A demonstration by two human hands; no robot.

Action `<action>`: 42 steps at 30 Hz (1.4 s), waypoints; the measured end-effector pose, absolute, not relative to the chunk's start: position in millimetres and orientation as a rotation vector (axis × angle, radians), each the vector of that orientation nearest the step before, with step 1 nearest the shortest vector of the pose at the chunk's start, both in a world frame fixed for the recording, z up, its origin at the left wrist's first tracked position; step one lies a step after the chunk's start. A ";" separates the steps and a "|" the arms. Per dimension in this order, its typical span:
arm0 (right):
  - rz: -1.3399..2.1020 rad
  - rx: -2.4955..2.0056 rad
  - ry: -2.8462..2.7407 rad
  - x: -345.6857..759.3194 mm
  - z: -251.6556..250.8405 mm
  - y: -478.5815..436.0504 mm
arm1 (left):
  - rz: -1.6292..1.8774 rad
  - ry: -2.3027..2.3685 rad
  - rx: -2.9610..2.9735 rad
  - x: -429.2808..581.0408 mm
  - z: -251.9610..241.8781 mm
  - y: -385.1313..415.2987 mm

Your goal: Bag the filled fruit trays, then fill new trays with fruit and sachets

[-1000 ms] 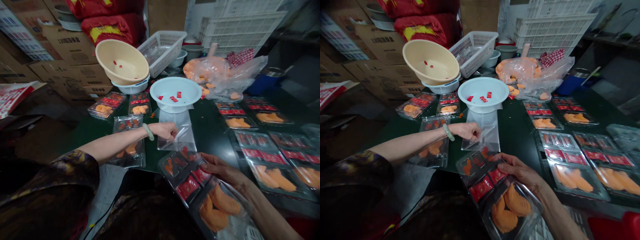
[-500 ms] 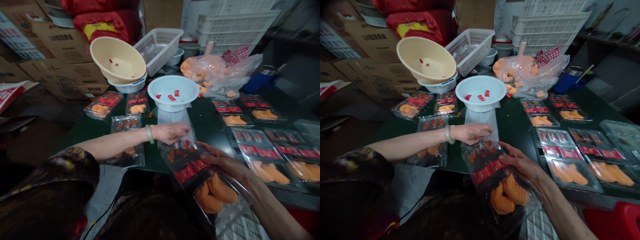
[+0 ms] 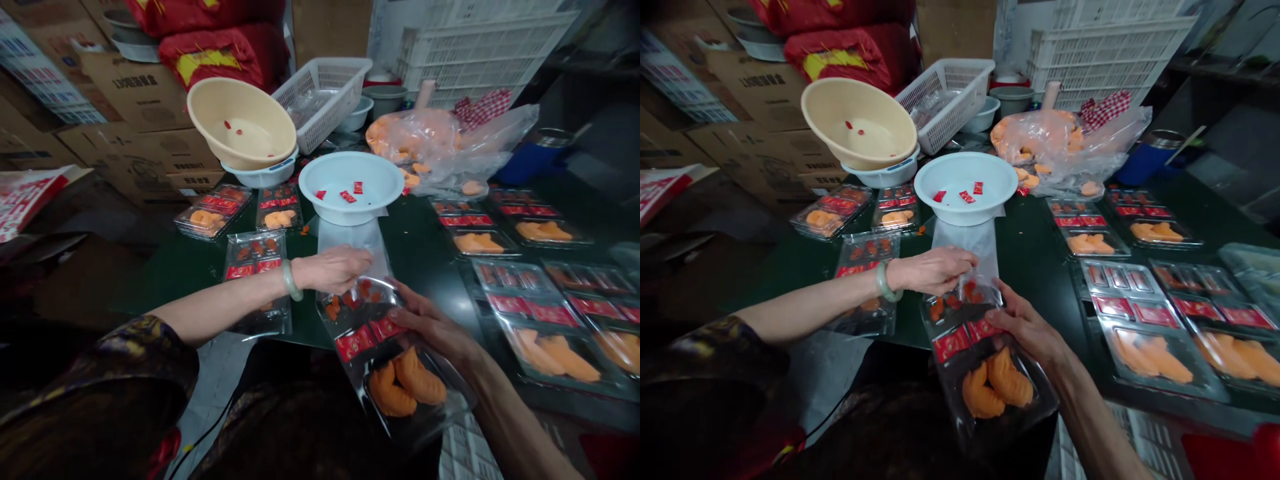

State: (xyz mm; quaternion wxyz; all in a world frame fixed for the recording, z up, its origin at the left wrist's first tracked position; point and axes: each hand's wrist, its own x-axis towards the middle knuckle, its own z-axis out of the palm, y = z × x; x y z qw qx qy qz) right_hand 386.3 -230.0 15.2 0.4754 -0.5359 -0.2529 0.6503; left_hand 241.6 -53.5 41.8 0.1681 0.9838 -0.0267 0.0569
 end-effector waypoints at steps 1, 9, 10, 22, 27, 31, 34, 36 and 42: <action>1.589 -1.320 -0.637 385.5 15.1 -230.4 | 0.137 -0.098 2.831 240.2 40.6 -53.3; 1.532 -1.287 -0.657 385.5 21.0 -227.6 | 0.270 0.183 3.082 224.0 38.9 -62.2; 1.515 -1.263 -0.642 384.7 19.9 -228.7 | 0.293 0.361 3.120 221.3 36.8 -64.7; 1.370 -1.086 -0.328 357.2 6.7 -229.8 | 0.155 0.732 2.901 208.2 49.6 -52.7; 1.359 -1.066 -0.266 352.9 9.5 -231.1 | 0.083 0.506 2.640 213.0 53.5 -33.5; 1.390 -1.068 -0.265 356.7 3.9 -234.2 | 0.019 0.379 2.426 207.1 43.9 -24.2; 1.380 -1.089 -0.268 358.4 2.1 -234.5 | -0.020 0.593 2.400 201.4 35.2 -28.2; 1.377 -1.100 -0.267 358.2 2.6 -234.6 | -0.064 0.729 2.275 199.6 31.4 -33.3; 1.350 -1.080 -0.263 355.6 4.3 -234.8 | 0.143 0.718 2.247 196.0 35.8 -49.1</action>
